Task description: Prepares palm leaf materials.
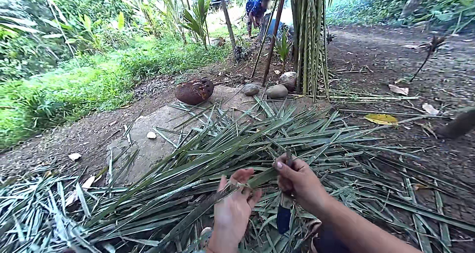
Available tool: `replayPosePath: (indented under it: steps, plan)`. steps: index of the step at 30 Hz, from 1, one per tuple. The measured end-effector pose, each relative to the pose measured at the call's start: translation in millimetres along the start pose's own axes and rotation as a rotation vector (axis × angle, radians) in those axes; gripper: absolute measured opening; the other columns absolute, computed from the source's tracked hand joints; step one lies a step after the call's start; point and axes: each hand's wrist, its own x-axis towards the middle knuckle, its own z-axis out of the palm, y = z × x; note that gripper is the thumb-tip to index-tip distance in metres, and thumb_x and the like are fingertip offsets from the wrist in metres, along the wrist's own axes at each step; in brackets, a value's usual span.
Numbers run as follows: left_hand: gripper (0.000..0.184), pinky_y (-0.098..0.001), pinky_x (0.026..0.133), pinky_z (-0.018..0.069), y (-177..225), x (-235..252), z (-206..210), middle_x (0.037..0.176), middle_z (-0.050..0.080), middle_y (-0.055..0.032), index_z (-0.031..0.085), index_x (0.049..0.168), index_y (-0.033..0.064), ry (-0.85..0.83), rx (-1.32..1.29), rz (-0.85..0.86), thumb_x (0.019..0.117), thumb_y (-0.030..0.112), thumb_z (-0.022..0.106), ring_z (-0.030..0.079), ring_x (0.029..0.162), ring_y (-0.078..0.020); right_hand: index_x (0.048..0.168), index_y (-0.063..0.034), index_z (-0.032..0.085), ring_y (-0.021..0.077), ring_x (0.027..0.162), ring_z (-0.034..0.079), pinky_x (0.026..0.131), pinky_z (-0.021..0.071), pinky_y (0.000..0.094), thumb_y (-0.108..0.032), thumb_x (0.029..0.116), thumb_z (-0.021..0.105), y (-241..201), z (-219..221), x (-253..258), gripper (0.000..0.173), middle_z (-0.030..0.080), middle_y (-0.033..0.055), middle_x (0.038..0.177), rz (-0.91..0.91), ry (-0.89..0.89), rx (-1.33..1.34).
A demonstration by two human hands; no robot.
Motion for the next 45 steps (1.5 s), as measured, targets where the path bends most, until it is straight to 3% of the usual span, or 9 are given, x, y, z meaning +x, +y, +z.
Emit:
replayPosePath:
  steps: [6,13,15,18,20,23,29,35,45]
  plan:
    - [0.074,-0.0300,0.066,0.0597,7.5,-1.7,-4.2,0.057,0.060,0.0029,0.061,0.063,0.0167,0.004,-0.592,0.150,0.1089,0.047,0.012,0.066,0.059,-0.0129,0.090,-0.0150,0.066,-0.0020,0.046,0.045,0.048,0.0426,0.0155,-0.014,0.1047,0.043,1.9,-4.7,-5.5,0.027,0.050,-0.0117,0.055,-0.025,-0.006,-0.021]
    - [0.069,-0.0219,0.053,0.0524,43.2,3.9,-48.5,0.046,0.050,0.0034,0.050,0.054,0.0139,0.139,-0.697,0.502,0.1058,0.035,0.009,0.053,0.042,-0.0078,0.094,-0.0123,0.057,-0.0014,0.044,0.049,0.045,0.0454,0.0163,-0.021,0.1112,0.034,-19.1,-34.5,1.4,0.030,0.052,-0.0111,0.054,-0.198,0.310,-0.029]
    - [0.069,-0.0237,0.054,0.0546,56.8,9.8,-63.7,0.047,0.052,0.0033,0.048,0.058,0.0165,0.384,-0.605,0.543,0.1071,0.043,0.006,0.056,0.044,-0.0089,0.091,-0.0128,0.059,-0.0010,0.045,0.048,0.047,0.0455,0.0163,-0.017,0.1103,0.033,-31.8,-52.4,7.4,0.032,0.052,-0.0116,0.055,-0.268,0.381,-0.083]
    - [0.044,-0.0310,0.077,0.0545,28.4,15.8,-50.2,0.086,0.065,-0.0011,0.053,0.103,0.0108,0.571,-0.019,0.163,0.1113,0.029,0.013,0.067,0.082,-0.0127,0.090,-0.0126,0.062,-0.0024,0.043,0.045,0.044,0.0415,0.0150,-0.012,0.1060,0.041,-29.9,-43.0,0.4,0.026,0.050,-0.0127,0.055,-0.148,0.216,-0.226]
    - [0.036,-0.0371,0.088,0.0536,-4.5,14.1,-41.2,0.115,0.066,-0.0128,0.055,0.128,-0.0028,0.351,0.483,-0.174,0.1109,0.016,0.030,0.067,0.100,-0.0206,0.089,-0.0141,0.062,-0.0029,0.042,0.042,0.042,0.0382,0.0140,-0.014,0.1041,0.045,-24.3,-36.0,-4.1,0.023,0.048,-0.0127,0.054,-0.062,0.090,-0.271]
    - [0.037,-0.0427,0.099,0.0523,-25.2,11.5,-26.0,0.124,0.068,-0.0185,0.062,0.130,-0.0060,-0.285,1.093,-0.473,0.1097,0.019,0.042,0.067,0.110,-0.0247,0.087,-0.0142,0.063,-0.0019,0.042,0.041,0.042,0.0367,0.0139,-0.016,0.1029,0.049,-25.0,-39.0,-3.4,0.020,0.047,-0.0115,0.054,0.008,0.019,-0.330]
    - [0.060,-0.0325,0.077,0.0608,-9.1,-8.5,5.9,0.108,0.075,-0.0056,0.059,0.126,0.0044,-0.338,0.430,-0.409,0.1117,0.035,0.009,0.074,0.093,-0.0163,0.084,-0.0198,0.063,-0.0034,0.041,0.040,0.041,0.0347,0.0132,-0.020,0.1008,0.051,-29.7,-39.7,-9.5,0.021,0.046,-0.0132,0.053,0.120,-0.201,-0.320]
    - [0.025,-0.0137,0.054,0.0499,-18.7,-6.2,9.5,0.076,0.065,0.0071,0.062,0.103,0.0132,-0.537,0.188,-0.459,0.1073,0.018,0.038,0.060,0.060,0.0007,0.089,-0.0231,0.064,-0.0058,0.042,0.040,0.041,0.0338,0.0117,-0.027,0.0996,0.058,-25.2,-42.8,-7.4,0.013,0.046,-0.0158,0.055,0.073,-0.320,-0.395]
    - [0.034,-0.0095,0.044,0.0335,-11.5,-18.7,13.6,0.057,0.043,0.0135,0.058,0.096,0.0124,-0.178,0.300,-0.025,0.1097,0.018,0.028,0.038,0.045,0.0064,0.127,-0.0246,0.044,-0.0015,0.052,0.050,0.048,0.0444,0.0159,-0.032,0.1073,0.039,-18.7,-35.0,-11.5,0.021,0.051,-0.0110,0.068,0.111,-0.547,-0.195]
